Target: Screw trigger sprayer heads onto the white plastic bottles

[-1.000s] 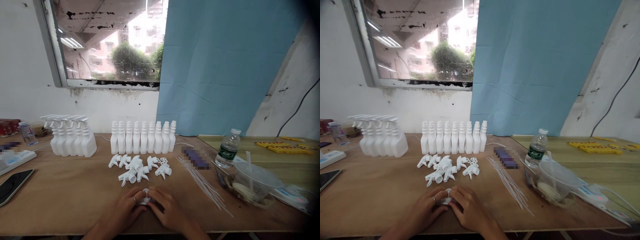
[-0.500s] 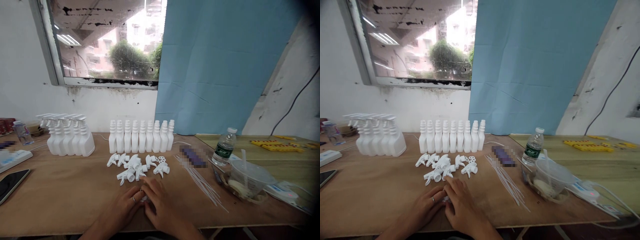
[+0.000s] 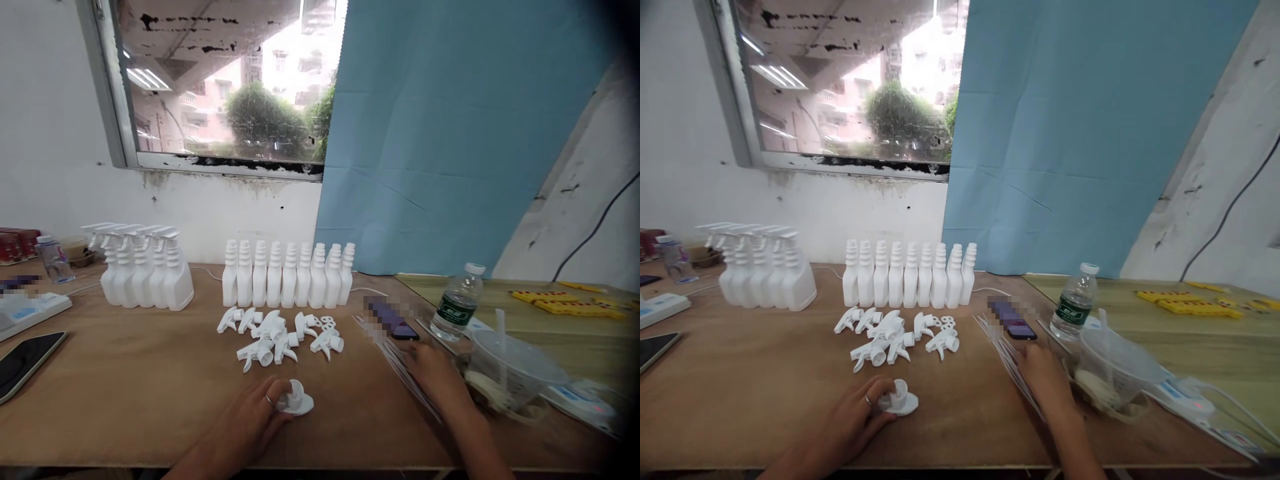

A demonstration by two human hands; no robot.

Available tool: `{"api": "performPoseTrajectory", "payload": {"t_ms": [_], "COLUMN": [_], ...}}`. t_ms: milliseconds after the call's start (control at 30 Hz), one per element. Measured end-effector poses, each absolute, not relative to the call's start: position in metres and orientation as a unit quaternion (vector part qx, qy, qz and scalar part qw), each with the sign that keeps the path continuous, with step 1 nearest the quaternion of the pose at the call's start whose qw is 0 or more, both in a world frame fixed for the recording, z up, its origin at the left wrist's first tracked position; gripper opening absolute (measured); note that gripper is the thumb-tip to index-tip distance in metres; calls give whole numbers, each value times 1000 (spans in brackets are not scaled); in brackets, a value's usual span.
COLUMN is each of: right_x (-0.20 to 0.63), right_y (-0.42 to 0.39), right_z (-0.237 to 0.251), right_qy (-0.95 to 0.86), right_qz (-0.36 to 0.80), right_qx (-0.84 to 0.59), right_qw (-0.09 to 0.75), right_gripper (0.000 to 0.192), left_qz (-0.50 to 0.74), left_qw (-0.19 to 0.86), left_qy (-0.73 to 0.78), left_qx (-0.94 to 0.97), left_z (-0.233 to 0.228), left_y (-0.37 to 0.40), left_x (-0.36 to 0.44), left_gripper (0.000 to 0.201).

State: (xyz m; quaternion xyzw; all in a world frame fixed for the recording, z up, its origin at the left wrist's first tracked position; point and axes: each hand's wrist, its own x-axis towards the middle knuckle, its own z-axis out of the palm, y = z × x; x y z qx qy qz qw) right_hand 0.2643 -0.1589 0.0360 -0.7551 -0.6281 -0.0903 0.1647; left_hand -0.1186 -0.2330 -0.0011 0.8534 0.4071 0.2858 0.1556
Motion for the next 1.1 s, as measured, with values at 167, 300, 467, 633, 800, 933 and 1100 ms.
{"api": "performPoseTrajectory", "payload": {"t_ms": [167,300,467,633,800,933,1100], "right_x": [267,264,225,136,72,50,38], "right_y": [-161,-161,-173,-200,-207,-202,-202], "right_z": [31,41,67,92,97,93,91], "right_qy": [-613,-584,-543,-479,-389,-358,-365], "right_qz": [-42,-67,174,506,674,718,720], "right_qx": [-777,-775,-590,-353,-204,-165,-144], "right_qw": [137,231,572,624,594,573,572], "right_gripper": [26,20,22,31,49,59,63], "left_qz": [302,296,294,289,293,279,279], "left_qw": [196,199,199,205,189,188,186], "left_qy": [416,410,413,415,404,395,393], "left_qx": [835,840,839,838,846,855,856], "left_z": [-3,3,10,8,2,13,20], "left_y": [-230,-231,-235,-233,-231,-236,-240], "left_x": [-120,-119,-118,-118,-120,-120,-119], "left_gripper": [52,51,46,48,54,59,45]}}
